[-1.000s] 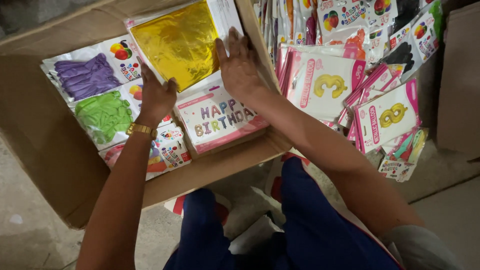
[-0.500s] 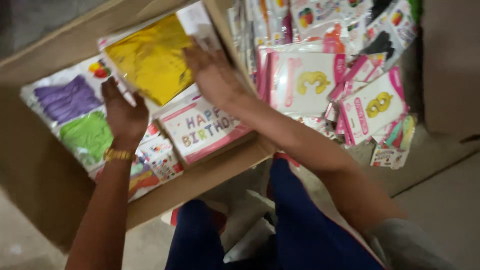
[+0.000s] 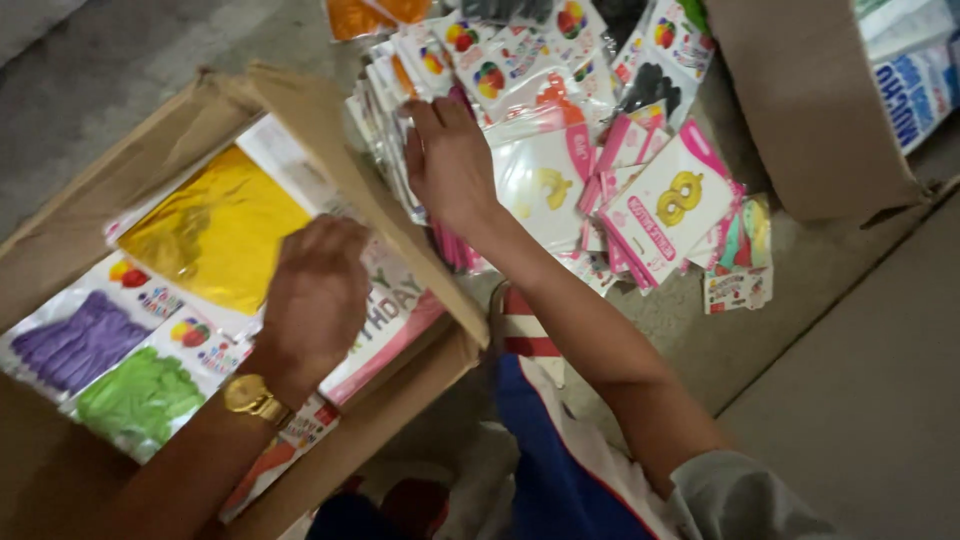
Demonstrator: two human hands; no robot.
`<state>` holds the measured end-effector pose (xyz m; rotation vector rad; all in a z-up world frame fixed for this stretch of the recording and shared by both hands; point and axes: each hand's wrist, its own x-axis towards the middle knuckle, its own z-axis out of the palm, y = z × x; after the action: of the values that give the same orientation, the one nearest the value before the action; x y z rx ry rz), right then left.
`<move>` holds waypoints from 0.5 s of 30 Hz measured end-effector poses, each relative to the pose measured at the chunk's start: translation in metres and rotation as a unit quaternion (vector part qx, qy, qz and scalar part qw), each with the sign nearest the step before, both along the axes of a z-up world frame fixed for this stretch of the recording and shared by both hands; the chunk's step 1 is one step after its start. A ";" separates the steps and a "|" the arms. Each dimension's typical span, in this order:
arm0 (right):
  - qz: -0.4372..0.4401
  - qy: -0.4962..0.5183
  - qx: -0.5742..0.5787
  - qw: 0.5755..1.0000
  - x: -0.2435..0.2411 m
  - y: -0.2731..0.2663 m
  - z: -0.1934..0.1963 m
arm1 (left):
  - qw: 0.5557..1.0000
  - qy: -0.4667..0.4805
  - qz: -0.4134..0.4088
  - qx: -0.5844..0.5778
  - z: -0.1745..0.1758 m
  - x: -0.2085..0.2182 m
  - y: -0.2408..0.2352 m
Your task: Sorting and organizing various party decorations and metallic balloons into a cardboard box.
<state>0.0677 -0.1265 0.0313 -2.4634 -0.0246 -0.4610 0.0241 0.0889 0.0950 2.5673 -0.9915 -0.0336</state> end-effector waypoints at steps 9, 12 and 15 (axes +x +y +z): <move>0.006 0.361 -0.137 0.922 -0.034 -0.030 -0.126 | 0.981 0.118 0.140 -0.064 -0.097 0.036 -0.106; 0.051 0.403 -0.136 0.904 -0.043 -0.023 -0.079 | 0.945 0.206 0.222 -0.119 -0.145 0.041 -0.132; 0.017 0.352 -0.110 0.929 -0.049 -0.019 -0.113 | 0.906 0.309 0.247 -0.148 -0.193 0.034 -0.135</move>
<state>0.0184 -0.1455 -0.0822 -2.7014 0.1870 0.4844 0.0579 -0.0461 -0.0979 2.2144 -0.0901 -0.4855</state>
